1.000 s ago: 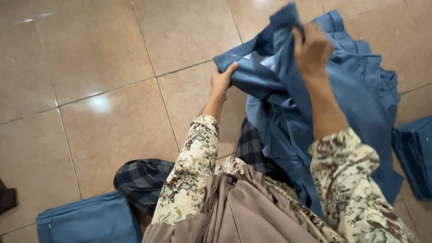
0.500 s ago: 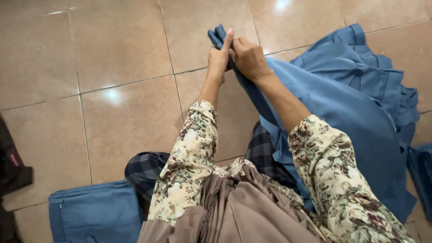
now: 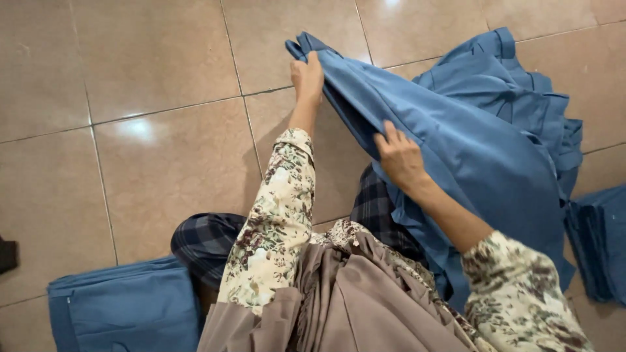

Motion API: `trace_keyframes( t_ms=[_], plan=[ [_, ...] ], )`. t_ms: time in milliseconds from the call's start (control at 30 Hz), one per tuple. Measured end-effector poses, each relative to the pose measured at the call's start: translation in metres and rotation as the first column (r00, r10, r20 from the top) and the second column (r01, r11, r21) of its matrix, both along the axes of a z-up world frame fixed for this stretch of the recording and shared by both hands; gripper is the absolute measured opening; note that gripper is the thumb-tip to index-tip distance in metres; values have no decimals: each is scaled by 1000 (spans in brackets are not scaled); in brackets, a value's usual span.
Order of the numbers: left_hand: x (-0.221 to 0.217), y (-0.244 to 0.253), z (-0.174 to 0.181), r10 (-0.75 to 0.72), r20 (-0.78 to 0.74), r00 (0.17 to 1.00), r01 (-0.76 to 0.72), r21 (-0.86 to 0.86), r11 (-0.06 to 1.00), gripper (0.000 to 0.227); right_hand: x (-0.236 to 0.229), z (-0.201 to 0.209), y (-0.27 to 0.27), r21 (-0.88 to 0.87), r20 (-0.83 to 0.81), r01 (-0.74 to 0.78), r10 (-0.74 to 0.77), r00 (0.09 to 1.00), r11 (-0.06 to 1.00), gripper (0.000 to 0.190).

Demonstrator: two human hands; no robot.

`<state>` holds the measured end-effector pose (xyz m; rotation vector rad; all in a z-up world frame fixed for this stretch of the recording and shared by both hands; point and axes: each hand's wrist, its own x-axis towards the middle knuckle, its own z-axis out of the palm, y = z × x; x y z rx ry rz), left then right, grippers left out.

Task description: The person is folding blue pants into rectangular shapes on a tiled floor.

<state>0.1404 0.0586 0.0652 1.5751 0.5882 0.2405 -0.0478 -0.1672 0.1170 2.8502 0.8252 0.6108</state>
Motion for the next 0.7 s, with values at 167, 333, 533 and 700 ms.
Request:
trace_keyframes(
  t_ms=[167,333,533,700],
  plan=[
    [15,42,-3,90,-54,994,-93,-40,995,58,-44,-20,-17,60,-109,277,-270,957,959,16],
    [-15,120,24,157,-165,974,-185,-168,968,50,-42,-69,20,100,-379,349,-289,879,932,78],
    [-87,256,-28,434,-232,870,-455,-39,890,53,-5,-148,107,-1,-308,161,-153,939,987,38],
    [-190,410,-142,513,-394,763,-593,-108,798,82,2,-213,176,-58,-626,45,-71,777,997,33]
  ],
)
